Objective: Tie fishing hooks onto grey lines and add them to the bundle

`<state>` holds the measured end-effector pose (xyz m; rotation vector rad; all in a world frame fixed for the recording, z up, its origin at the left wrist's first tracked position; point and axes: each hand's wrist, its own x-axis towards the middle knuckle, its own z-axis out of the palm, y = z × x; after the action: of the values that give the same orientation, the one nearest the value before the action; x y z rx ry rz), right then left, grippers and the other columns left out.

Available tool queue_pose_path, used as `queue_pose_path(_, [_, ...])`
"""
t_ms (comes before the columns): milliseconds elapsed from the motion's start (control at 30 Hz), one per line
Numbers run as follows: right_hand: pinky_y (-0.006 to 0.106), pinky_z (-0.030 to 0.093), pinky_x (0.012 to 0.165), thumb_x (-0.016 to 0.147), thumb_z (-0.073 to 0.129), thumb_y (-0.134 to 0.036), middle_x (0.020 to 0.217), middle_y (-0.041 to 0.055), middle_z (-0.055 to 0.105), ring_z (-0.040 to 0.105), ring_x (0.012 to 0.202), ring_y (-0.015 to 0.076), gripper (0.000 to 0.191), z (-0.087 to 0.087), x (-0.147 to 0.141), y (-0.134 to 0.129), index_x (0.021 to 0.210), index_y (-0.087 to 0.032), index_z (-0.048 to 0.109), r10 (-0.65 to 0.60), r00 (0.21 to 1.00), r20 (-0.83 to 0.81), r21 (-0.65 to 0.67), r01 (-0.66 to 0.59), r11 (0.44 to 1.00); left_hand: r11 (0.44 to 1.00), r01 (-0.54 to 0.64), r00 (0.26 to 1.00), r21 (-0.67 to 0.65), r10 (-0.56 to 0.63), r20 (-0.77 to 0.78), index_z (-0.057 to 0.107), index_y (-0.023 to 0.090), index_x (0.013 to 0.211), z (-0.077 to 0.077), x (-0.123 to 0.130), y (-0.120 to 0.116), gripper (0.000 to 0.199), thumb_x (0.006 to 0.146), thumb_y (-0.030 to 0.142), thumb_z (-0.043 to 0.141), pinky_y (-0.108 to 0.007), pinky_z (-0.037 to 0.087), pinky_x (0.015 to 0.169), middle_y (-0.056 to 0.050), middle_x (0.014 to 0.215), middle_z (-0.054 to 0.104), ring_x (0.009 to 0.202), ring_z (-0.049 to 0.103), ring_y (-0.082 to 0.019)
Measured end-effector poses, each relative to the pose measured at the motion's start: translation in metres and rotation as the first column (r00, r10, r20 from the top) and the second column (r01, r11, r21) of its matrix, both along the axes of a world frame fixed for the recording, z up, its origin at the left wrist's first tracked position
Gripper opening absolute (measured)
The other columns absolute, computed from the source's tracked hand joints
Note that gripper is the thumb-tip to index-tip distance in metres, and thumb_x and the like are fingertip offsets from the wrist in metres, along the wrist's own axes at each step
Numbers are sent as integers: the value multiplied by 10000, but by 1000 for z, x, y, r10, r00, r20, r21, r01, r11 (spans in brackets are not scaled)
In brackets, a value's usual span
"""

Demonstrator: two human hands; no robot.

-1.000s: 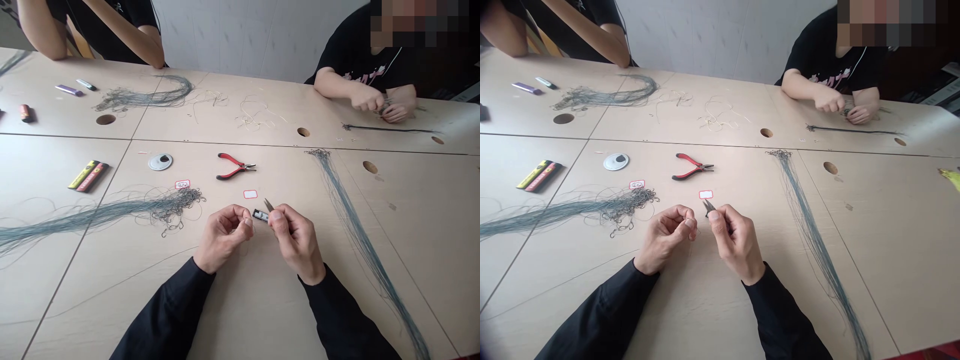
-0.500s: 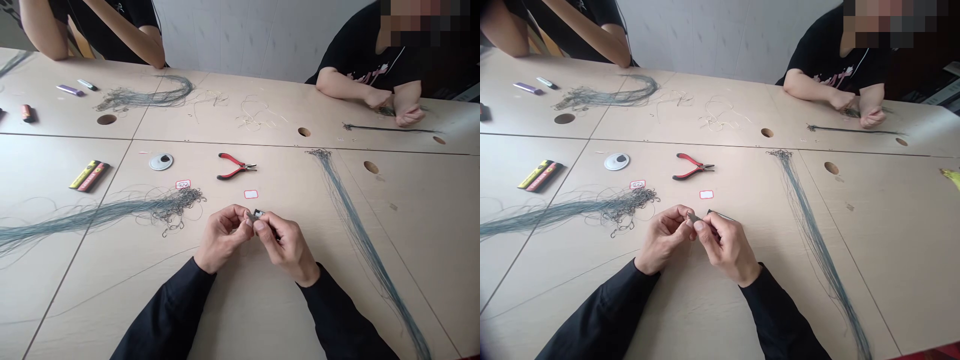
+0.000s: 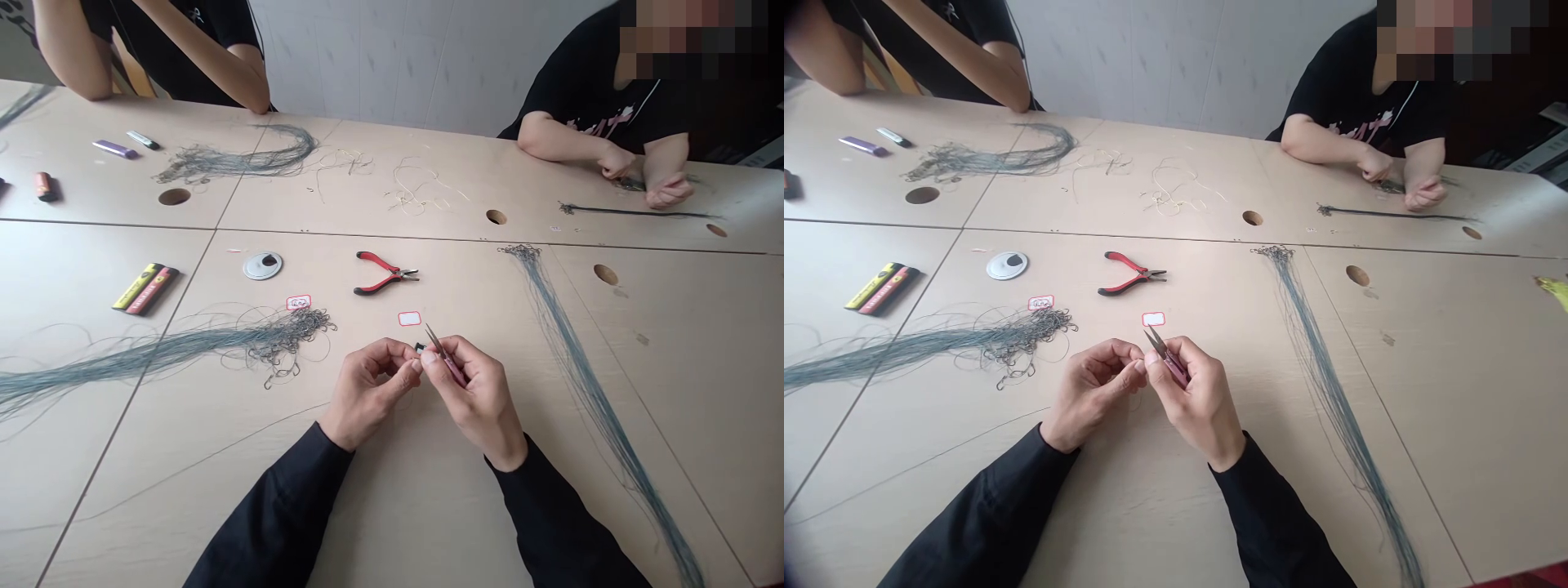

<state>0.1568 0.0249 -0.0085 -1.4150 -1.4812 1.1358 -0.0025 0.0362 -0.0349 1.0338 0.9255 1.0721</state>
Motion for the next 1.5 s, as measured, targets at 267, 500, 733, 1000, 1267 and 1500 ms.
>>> queue_pose_path(267, [252, 345, 498, 996, 578, -512, 603, -58, 422, 364, 518, 117, 362, -3, 6, 6, 843, -188, 627, -70, 997, 18, 23, 69, 997, 998, -19, 999, -62, 21, 27, 703, 135, 851, 4, -2, 1, 287, 869, 413, 773, -257, 498, 611, -54, 733, 733, 601, 604, -124])
queue_pose_path(500, [345, 520, 711, 870, 607, -352, 858, 69, 707, 637, 750, 232, 366, -21, 29, 21, 1161, -143, 683, -297, 886, 356, 67, 293, 954, 995, -63, 998, -75, 65, 27, 708, 135, 868, 2, -2, 3, 323, 873, 453, 765, -257, 494, 615, -65, 764, 744, 610, 610, -125])
queue_pose_path(733, [431, 583, 879, 867, 619, -418, 1260, 216, 714, 728, 973, 284, 788, -37, 56, 31, 1539, -49, 439, -325, 880, 346, 77, 318, 945, 992, -92, 996, -87, 93, 2, 721, 133, 846, -1, -3, 4, 322, 861, 450, 779, -253, 496, 608, -50, 726, 730, 591, 595, -119])
queue_pose_path(1000, [457, 571, 924, 958, 601, -377, 1265, 166, 643, 651, 1063, 281, 435, -27, 43, 25, 1339, -173, 657, -255, 880, 401, 326, 123, 937, 989, -110, 994, -100, 110, -13, 715, 140, 843, 2, -4, 4, 330, 838, 461, 791, -240, 478, 589, -39, 704, 713, 586, 581, -115])
queue_pose_path(1267, [512, 498, 971, 920, 655, -242, 1088, 119, 625, 602, 1075, 313, 117, -29, 20, 19, 1032, -217, 678, 13, 906, 423, 213, -114, 970, 990, -119, 993, -78, 118, -9, 701, 146, 858, 1, -4, 5, 315, 850, 453, 772, -243, 469, 589, -23, 681, 693, 589, 578, -119])
queue_pose_path(1500, [273, 461, 629, 1051, 487, -411, 767, -52, 462, 477, 631, 146, 264, -13, 9, 9, 1241, -228, 464, 25, 998, 62, 83, -30, 996, 992, -121, 991, -37, 119, -63, 727, 143, 866, -2, -2, 4, 296, 850, 436, 766, -247, 505, 607, -33, 698, 704, 603, 609, -128])
